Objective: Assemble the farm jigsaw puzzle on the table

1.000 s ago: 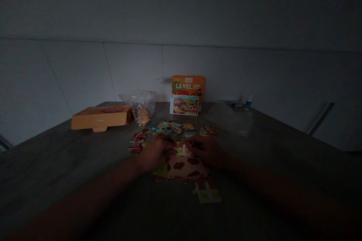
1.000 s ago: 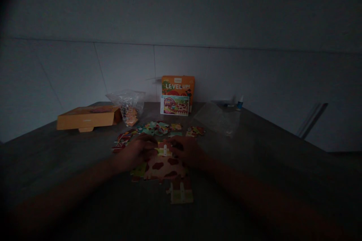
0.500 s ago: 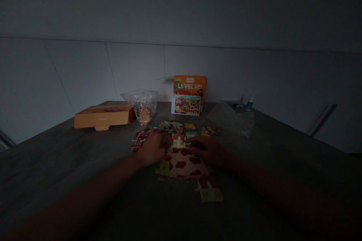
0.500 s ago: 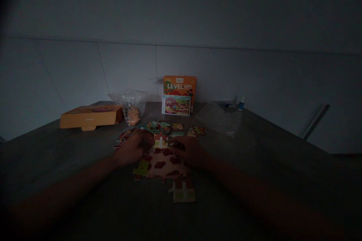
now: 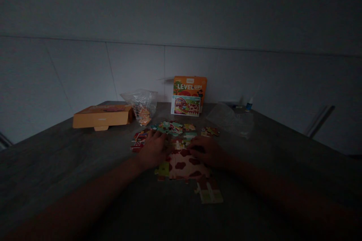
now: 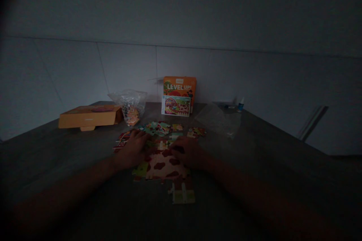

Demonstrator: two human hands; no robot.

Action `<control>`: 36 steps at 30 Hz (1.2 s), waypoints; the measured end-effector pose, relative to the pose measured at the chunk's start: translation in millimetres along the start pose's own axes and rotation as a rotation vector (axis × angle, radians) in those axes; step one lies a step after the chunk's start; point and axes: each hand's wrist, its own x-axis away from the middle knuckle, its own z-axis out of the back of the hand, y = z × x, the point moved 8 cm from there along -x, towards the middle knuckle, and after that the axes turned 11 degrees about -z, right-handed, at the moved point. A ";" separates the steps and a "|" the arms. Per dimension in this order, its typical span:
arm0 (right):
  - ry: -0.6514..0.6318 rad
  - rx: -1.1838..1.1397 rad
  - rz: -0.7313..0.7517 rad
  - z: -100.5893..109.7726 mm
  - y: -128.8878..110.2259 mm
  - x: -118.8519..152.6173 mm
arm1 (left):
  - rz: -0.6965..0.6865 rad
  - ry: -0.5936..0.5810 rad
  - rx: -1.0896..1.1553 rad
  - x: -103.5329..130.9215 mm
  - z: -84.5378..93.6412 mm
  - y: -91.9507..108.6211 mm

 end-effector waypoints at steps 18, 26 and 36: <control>0.182 0.474 -0.314 32.5 29.3 -1.9 | -0.084 0.020 0.181 -0.4 0.2 4.4; 0.138 0.409 -0.481 35.9 72.7 -4.6 | -0.085 0.084 0.093 -2.2 2.0 -9.1; 0.126 0.328 -0.501 29.6 83.2 -9.4 | -0.442 -0.001 0.203 2.3 10.0 33.0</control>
